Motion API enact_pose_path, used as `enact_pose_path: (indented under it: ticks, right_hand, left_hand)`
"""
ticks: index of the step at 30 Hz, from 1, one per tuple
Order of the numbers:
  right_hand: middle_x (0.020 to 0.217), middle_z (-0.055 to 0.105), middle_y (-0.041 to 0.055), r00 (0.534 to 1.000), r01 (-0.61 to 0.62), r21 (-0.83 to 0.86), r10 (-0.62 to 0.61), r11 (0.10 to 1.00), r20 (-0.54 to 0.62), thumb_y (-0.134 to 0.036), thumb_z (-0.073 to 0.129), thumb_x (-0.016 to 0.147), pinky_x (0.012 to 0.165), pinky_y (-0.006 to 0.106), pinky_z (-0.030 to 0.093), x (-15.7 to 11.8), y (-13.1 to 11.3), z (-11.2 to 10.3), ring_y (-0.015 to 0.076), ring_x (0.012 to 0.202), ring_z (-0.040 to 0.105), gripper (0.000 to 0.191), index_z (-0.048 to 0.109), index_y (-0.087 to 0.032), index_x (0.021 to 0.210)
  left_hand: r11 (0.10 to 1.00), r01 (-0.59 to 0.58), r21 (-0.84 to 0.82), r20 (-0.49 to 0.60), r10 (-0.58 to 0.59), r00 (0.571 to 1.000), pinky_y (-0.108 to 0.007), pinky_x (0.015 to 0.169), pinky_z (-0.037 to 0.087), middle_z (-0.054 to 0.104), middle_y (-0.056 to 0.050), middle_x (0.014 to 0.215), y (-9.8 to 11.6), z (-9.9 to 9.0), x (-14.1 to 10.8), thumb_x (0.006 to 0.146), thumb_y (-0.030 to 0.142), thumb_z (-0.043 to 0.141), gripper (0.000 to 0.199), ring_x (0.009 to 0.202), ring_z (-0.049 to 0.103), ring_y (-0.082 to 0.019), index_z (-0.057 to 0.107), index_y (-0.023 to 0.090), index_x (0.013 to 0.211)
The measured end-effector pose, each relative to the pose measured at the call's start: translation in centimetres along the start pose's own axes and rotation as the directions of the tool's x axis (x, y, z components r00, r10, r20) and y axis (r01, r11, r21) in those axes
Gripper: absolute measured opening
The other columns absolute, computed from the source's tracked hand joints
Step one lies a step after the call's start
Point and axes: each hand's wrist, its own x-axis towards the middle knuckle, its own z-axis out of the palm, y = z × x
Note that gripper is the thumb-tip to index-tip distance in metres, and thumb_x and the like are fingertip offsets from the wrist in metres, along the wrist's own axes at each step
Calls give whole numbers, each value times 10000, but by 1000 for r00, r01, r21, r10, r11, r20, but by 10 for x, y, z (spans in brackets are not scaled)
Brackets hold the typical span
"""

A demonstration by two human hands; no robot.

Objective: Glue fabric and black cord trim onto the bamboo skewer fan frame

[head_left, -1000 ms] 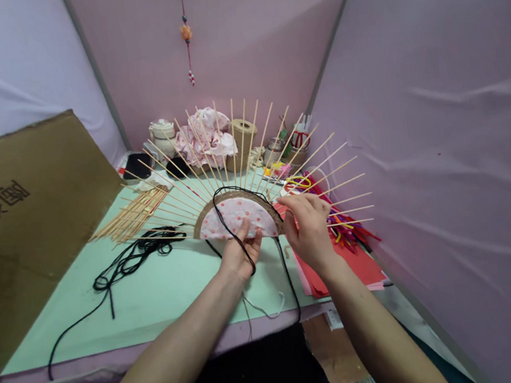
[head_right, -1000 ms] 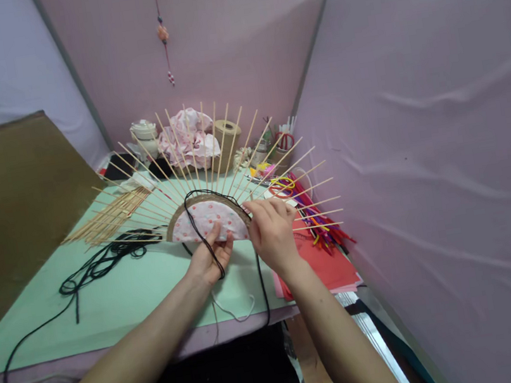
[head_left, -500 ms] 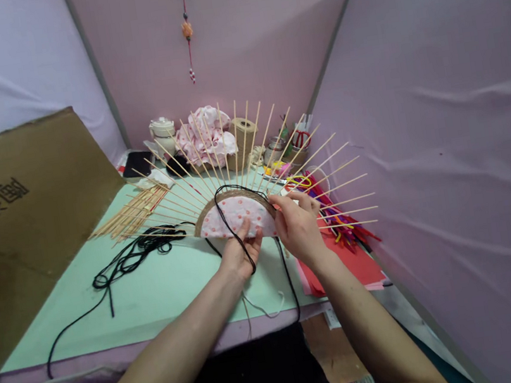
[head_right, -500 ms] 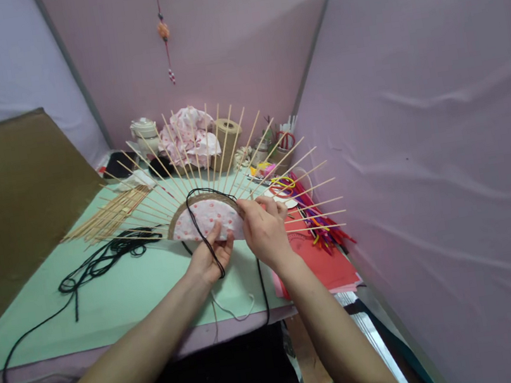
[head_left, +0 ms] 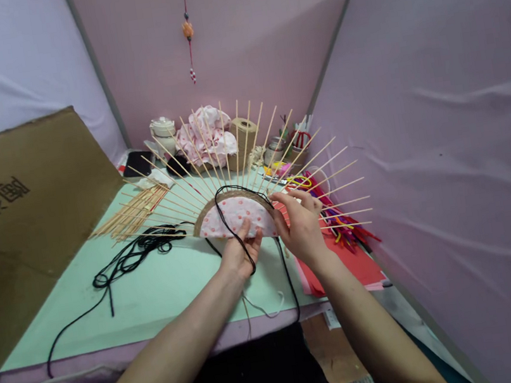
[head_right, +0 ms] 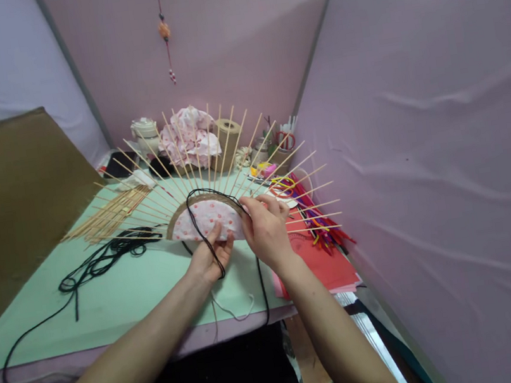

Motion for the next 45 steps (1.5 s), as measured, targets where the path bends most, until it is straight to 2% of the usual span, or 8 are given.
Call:
enact_pose_path:
  ticks: [8, 13, 21, 28, 31, 36, 39, 45]
  right_hand:
    - [1068, 725, 9, 994, 71, 10, -71, 997, 87, -248, 549, 931, 927, 393, 277, 5, -2, 6, 220, 1071, 514, 147, 663, -251, 1024]
    - [1021, 732, 7, 996, 10, 37, -13, 999, 86, -213, 518, 943, 919, 387, 273, 9, 3, 11, 218, 1060, 509, 164, 654, -247, 1028]
    - [1037, 709, 37, 985, -148, 175, 129, 973, 115, -132, 484, 889, 897, 375, 323, 20, 5, 14, 214, 1011, 532, 355, 519, -205, 1235]
    - [1213, 632, 93, 995, -98, 355, 102, 930, 8, -145, 424, 909, 940, 370, 361, 14, 9, 3, 185, 1040, 611, 354, 461, -205, 1257]
    - [1147, 669, 77, 995, -97, 267, 94, 959, 24, -161, 424, 925, 924, 370, 341, 8, 9, 0, 193, 1047, 611, 329, 477, -212, 1246]
    - [981, 712, 49, 971, -233, 59, 236, 971, -38, -289, 581, 888, 878, 385, 294, 6, 4, 6, 235, 989, 579, 251, 548, -211, 1124]
    - [976, 704, 49, 969, -244, 11, 244, 970, -46, -289, 604, 880, 847, 383, 280, 11, 3, 10, 237, 965, 559, 158, 571, -204, 1009]
    - [996, 627, 84, 969, -248, -73, 249, 966, -1, -298, 601, 884, 809, 391, 313, 19, 2, 13, 267, 978, 490, 185, 626, -217, 1049]
  left_hand:
    - [1000, -9, 9, 6, 9, 1000, -203, 538, 593, 706, -50, 779, 0, 2, -3, 818, 3, 617, 118, 615, 666, -109, 648, 107, 864]
    - [1000, -20, 18, 14, 20, 1000, -199, 531, 588, 706, -49, 814, -2, 0, -1, 807, 7, 634, 136, 631, 667, -108, 649, 114, 890]
    - [999, -9, 43, 1, 9, 1000, -204, 528, 591, 682, -28, 769, -4, -4, 3, 807, 6, 631, 120, 596, 649, -98, 643, 115, 854]
    - [1000, 1, 24, -24, 0, 1000, -203, 526, 591, 657, -7, 712, -3, -4, 3, 805, -2, 628, 122, 539, 614, -77, 617, 119, 789]
    - [1000, 4, 24, -27, -3, 1000, -207, 528, 593, 659, -9, 725, -4, -5, 3, 798, 3, 638, 120, 550, 618, -82, 619, 121, 792]
    - [999, -13, 44, -7, 14, 1000, -204, 529, 593, 675, -17, 751, -5, -7, 4, 778, 4, 663, 127, 570, 627, -87, 631, 121, 815]
    - [997, -40, 65, 16, 39, 999, -205, 545, 596, 676, -18, 755, -6, -8, 5, 761, 5, 682, 138, 577, 631, -87, 637, 120, 821]
    - [980, -162, 113, 70, 155, 985, -213, 542, 595, 675, -12, 781, -6, -7, 4, 716, 11, 723, 186, 592, 637, -91, 639, 125, 836]
